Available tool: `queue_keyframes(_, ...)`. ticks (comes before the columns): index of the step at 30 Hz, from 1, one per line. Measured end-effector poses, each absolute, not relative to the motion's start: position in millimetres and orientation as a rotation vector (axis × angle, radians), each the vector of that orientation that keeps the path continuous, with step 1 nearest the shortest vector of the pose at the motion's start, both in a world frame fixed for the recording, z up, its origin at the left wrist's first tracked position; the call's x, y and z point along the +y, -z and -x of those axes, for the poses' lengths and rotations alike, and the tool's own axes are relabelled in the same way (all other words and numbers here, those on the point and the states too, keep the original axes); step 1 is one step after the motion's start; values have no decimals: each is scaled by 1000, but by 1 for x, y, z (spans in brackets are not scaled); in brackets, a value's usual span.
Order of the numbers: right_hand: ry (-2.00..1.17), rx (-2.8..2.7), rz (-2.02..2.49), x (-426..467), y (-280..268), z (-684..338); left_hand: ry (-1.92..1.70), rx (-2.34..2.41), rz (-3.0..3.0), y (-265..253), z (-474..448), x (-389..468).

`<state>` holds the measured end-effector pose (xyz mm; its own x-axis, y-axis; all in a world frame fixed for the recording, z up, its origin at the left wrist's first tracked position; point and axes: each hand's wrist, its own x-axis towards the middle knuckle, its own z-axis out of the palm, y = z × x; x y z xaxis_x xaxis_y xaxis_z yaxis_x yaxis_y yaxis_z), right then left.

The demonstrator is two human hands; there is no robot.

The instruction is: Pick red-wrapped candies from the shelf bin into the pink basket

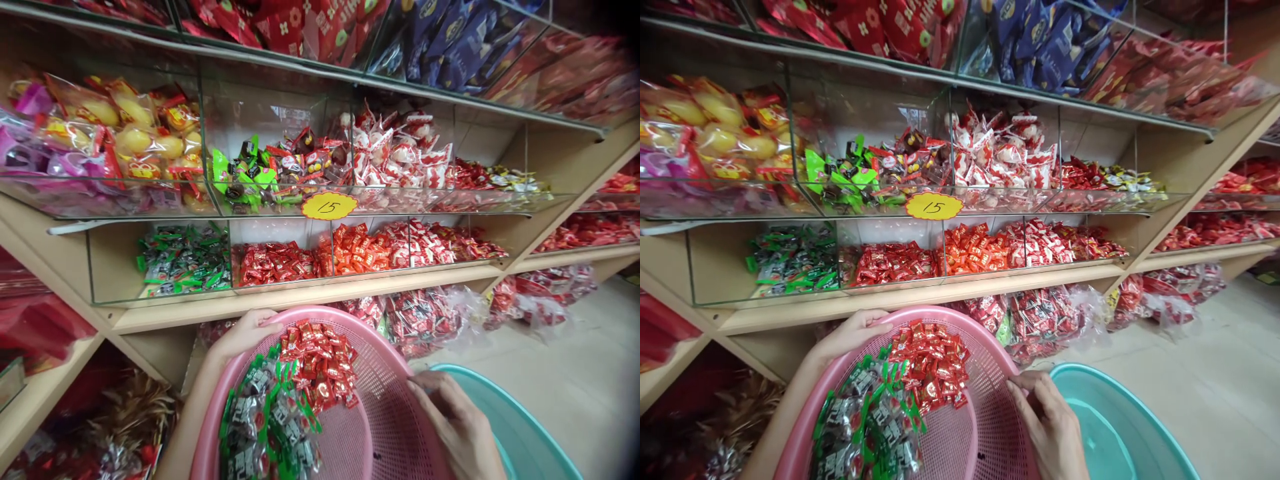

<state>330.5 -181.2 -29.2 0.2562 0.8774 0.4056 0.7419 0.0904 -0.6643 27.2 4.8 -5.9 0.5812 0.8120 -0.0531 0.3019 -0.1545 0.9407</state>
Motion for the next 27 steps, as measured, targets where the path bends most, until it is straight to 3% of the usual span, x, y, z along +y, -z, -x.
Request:
queue_keyframes(22, -129, -1425, 1747, -184, 32, -319, -590, 921, -1709, 4, -27, 4)
queue_keyframes(27, -138, -1673, 1563, -149, -7, -312, -598, 908, -1698, 9, -28, 5)
